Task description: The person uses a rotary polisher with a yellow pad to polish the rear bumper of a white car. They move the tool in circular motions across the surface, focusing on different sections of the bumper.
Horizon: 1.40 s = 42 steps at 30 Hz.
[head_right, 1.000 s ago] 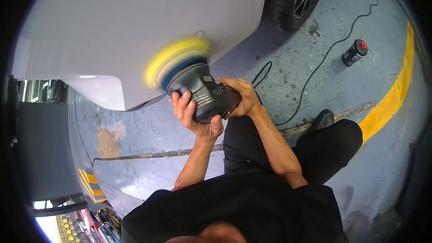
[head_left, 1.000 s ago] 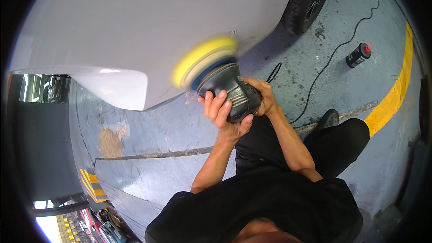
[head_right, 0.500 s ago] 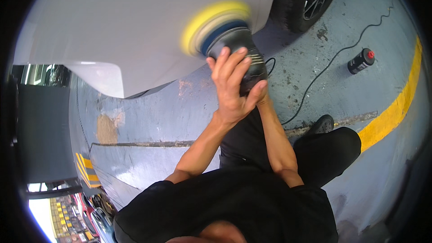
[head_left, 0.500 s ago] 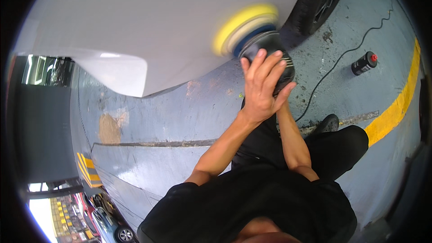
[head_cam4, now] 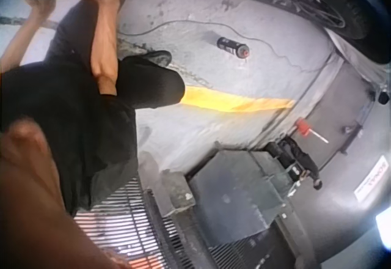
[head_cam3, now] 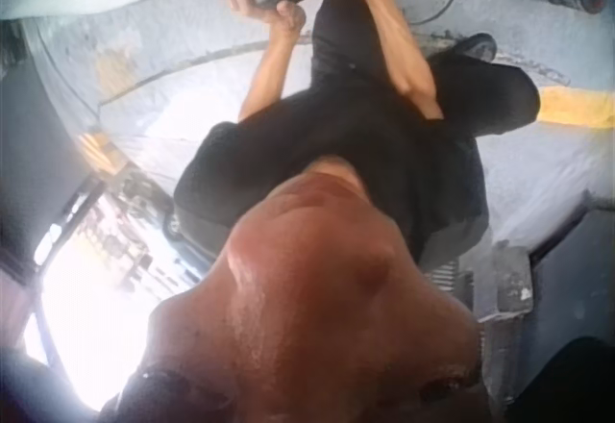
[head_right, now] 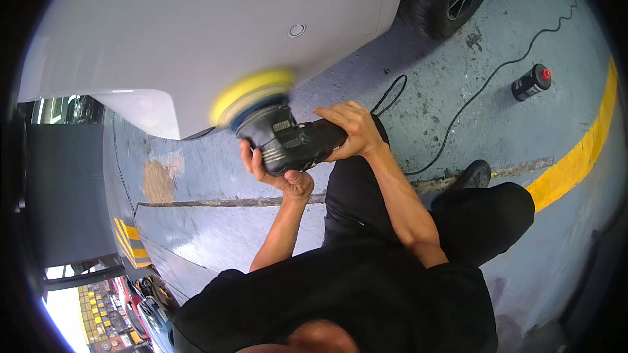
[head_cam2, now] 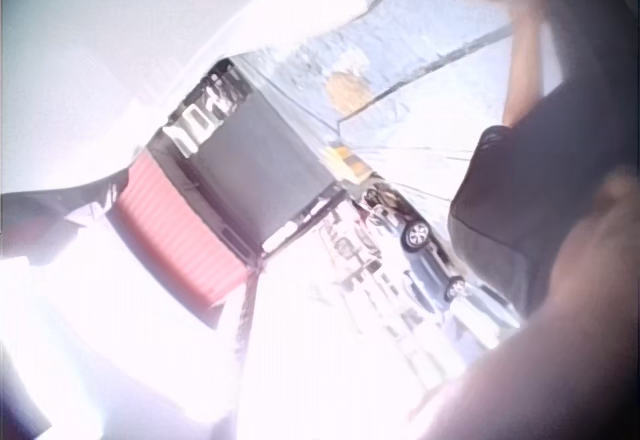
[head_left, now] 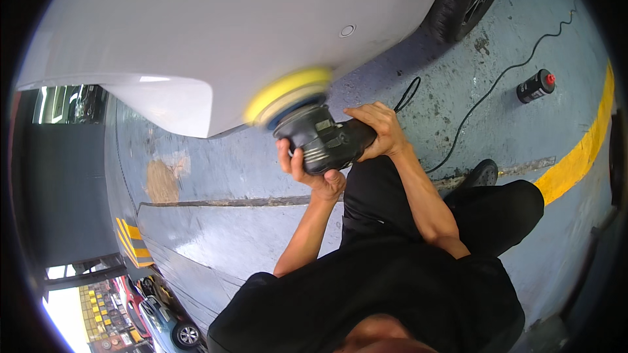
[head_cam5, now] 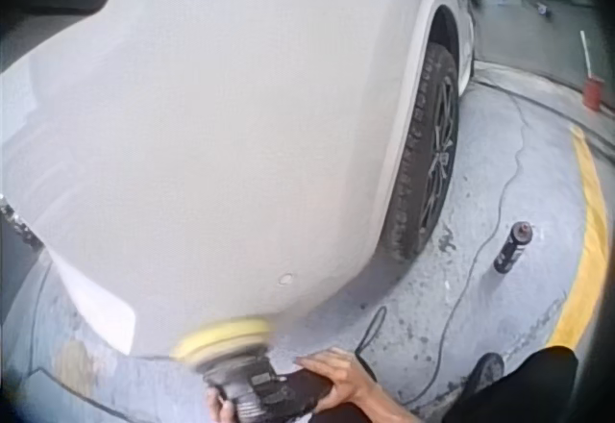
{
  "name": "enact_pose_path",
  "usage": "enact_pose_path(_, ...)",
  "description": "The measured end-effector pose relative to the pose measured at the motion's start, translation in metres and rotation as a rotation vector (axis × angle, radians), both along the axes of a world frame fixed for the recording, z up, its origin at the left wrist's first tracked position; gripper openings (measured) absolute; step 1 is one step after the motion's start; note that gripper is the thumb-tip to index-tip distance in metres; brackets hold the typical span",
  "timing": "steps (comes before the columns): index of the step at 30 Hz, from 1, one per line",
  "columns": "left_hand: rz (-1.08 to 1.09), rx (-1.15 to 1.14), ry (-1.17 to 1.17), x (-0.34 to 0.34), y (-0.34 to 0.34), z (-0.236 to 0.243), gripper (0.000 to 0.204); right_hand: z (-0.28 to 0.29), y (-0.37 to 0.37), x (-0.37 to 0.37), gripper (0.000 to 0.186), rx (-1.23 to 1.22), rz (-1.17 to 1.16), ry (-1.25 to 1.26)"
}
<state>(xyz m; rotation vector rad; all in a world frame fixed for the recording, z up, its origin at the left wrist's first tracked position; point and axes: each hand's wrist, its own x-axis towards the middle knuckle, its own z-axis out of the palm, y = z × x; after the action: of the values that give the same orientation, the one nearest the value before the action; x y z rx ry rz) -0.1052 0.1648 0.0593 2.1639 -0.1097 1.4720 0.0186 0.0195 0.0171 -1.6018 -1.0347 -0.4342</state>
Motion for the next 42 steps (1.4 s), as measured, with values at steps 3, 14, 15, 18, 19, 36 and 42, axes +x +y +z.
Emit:
enact_pose_path(3,-0.001,-0.050,0.006,-0.004,0.008,-0.012,0.100,-0.009,0.002,0.003,0.084,-0.039,-0.036,-0.050)
enact_pose_path(14,-0.260,-1.244,0.154,0.009,-0.064,-0.015,0.081,-0.023,-0.032,0.050,0.079,-0.295,-0.090,-0.305)
enact_pose_path(15,-0.262,-1.277,0.186,0.010,-0.065,-0.016,0.075,-0.021,-0.039,0.051,0.079,-0.320,-0.102,-0.305)
enact_pose_path(18,-0.270,-1.341,0.224,0.017,-0.064,-0.017,0.054,-0.014,-0.050,0.054,0.078,-0.391,-0.119,-0.295)
enact_pose_path(19,-0.299,-1.371,0.231,0.018,-0.062,-0.019,0.053,-0.008,-0.053,0.055,0.077,-0.432,-0.109,-0.293)
enact_pose_path(36,-0.647,-1.666,0.186,0.063,-0.113,-0.015,0.047,0.081,-0.129,0.108,0.075,-0.802,-0.016,-0.436)
enact_pose_path(42,-0.691,-1.694,0.210,0.081,-0.134,-0.017,0.053,0.093,-0.153,0.129,0.077,-0.836,-0.023,-0.482)
